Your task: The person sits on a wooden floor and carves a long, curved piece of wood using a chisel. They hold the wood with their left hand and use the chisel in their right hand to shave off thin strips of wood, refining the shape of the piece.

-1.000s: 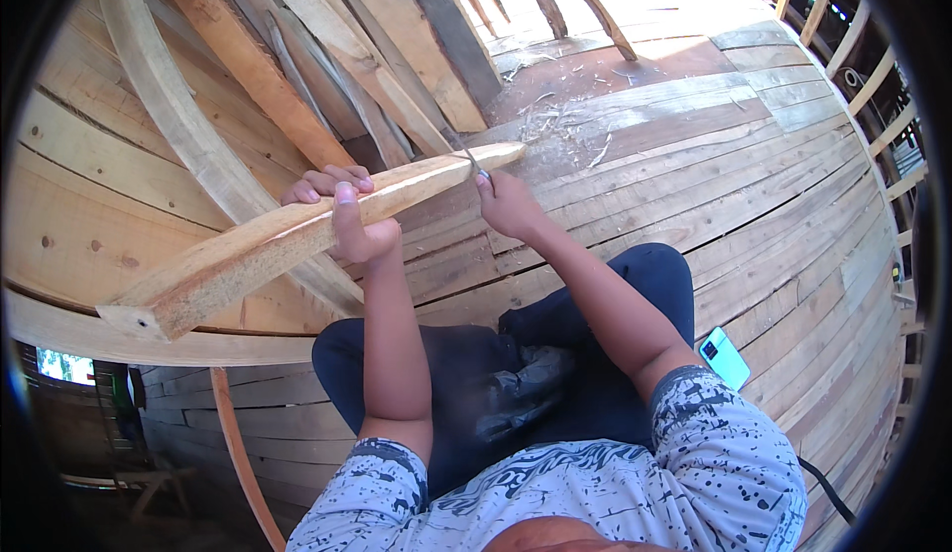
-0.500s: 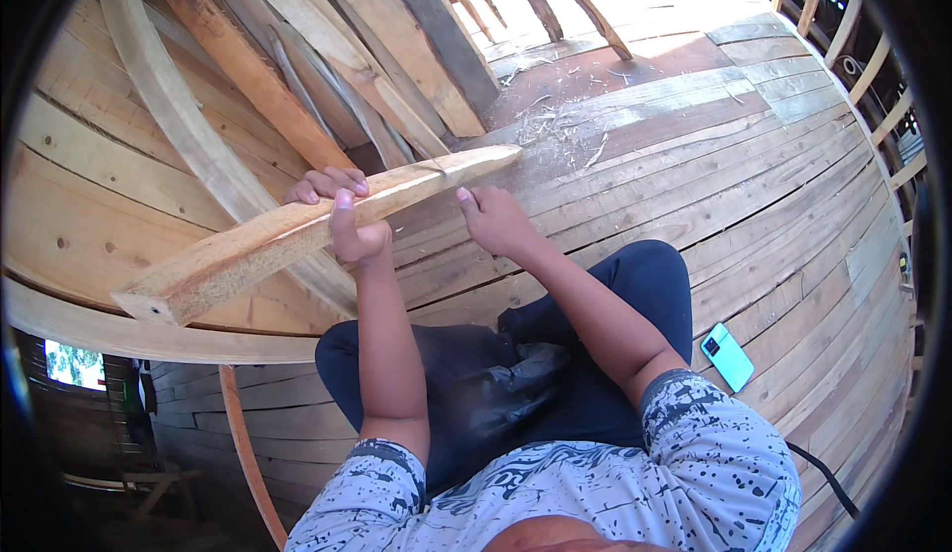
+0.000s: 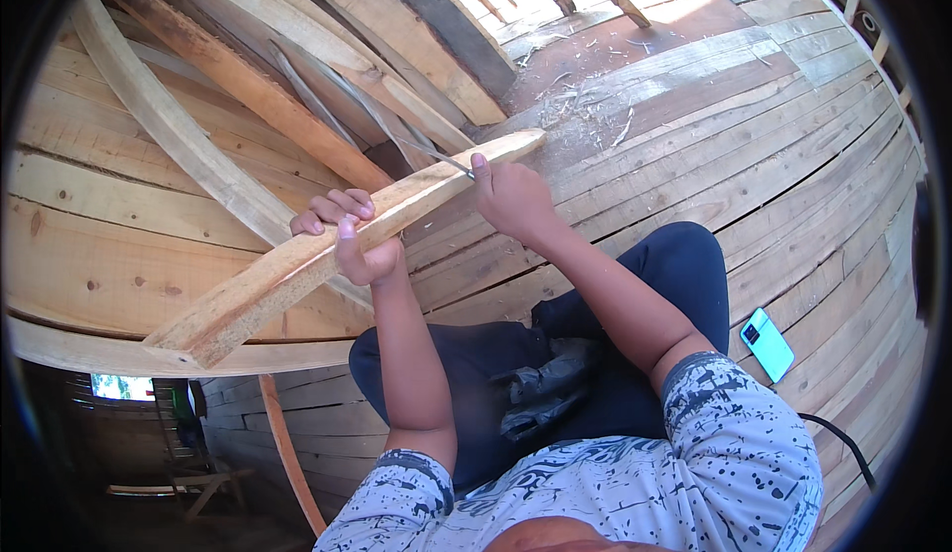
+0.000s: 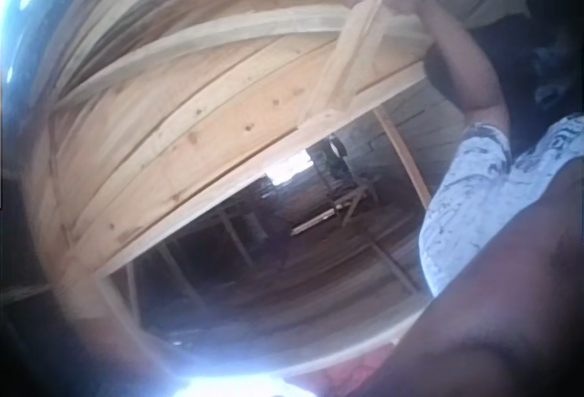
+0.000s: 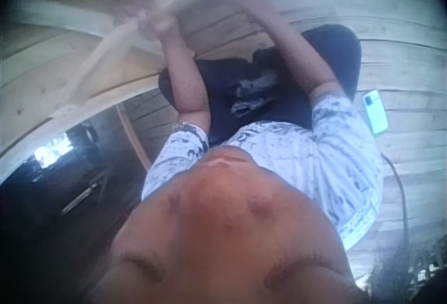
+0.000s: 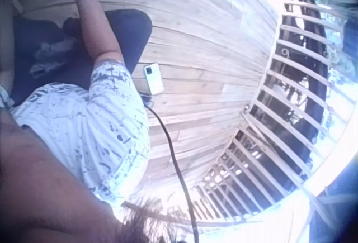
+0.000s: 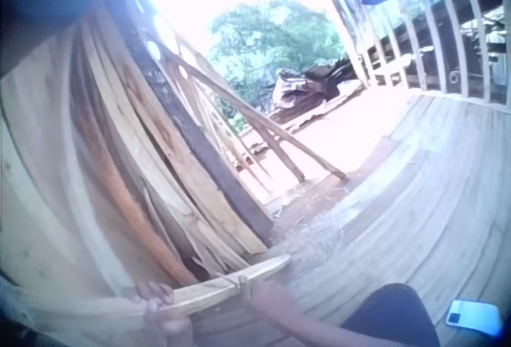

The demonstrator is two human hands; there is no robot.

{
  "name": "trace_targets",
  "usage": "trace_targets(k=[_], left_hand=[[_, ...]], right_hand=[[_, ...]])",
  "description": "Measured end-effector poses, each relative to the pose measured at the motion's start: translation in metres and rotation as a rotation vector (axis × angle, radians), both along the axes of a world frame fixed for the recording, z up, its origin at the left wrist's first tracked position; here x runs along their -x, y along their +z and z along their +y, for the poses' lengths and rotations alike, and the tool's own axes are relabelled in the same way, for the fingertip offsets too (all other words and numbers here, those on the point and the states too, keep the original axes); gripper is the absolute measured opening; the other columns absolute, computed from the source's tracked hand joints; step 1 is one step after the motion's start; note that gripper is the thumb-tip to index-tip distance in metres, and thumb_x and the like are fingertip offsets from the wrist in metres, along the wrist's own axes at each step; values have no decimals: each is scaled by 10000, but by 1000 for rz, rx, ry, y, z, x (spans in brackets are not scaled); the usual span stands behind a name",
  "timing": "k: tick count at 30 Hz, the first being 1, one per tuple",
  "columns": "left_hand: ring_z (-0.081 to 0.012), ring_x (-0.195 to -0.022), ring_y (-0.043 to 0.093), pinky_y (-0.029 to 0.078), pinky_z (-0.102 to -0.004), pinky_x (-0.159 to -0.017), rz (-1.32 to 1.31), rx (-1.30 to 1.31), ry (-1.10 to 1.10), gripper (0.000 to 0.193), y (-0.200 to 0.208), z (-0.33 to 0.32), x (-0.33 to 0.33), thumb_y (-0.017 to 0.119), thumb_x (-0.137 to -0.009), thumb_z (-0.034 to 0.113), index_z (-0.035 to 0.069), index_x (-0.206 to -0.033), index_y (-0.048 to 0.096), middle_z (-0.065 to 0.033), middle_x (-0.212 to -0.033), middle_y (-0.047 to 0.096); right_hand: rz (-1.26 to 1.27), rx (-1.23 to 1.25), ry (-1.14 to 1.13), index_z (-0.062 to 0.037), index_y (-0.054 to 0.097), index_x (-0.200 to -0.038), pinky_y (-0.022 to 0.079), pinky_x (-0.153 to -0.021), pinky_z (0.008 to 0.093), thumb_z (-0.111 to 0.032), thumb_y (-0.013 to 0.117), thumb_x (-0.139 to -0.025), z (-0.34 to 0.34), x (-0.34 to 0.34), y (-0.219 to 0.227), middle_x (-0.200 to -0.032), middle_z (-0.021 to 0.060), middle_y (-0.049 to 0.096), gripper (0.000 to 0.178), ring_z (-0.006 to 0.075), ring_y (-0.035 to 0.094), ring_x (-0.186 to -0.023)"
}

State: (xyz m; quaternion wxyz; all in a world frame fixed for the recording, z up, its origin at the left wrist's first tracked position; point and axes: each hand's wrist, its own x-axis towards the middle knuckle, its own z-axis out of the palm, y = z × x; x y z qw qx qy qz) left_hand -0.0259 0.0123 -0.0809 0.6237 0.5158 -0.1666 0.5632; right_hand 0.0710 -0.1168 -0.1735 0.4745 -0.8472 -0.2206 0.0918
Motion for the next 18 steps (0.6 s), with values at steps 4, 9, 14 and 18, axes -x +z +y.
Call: trace_targets(k=[4,9,14,18], left_hand=[[-161,-642,498,443,-303,-630,40,-12,28,286,10,-18,-17,551,-736,47,163,-968,432,-20,-702,414],[-195,-639,513,468,-327,-634,-12,49,-58,359,15,5,-13,535,-703,-35,127,-999,408,-59,-721,453],[-189,-634,504,456,-319,-628,18,-91,-109,324,17,-42,-32,543,-702,-2,133,-973,430,-41,-697,436],[-185,-607,488,451,-321,-623,14,-82,-27,315,22,-33,-30,537,-701,1,123,-975,441,-38,-680,425]], right_hand=[[160,-141,-189,48,674,-759,483,-782,583,-379,276,-1037,-3,-24,-55,-777,317,643,647,514,633,-815],[37,-74,51,89,665,-778,480,-817,583,-358,268,-1032,-7,11,20,-834,362,634,649,536,623,-858],[204,-130,-264,57,678,-780,489,-839,570,-360,282,-1024,-4,-62,-96,-835,329,656,624,504,647,-863],[170,-107,5,76,674,-796,496,-853,560,-349,298,-1014,-17,-7,28,-861,337,657,608,514,642,-890]])
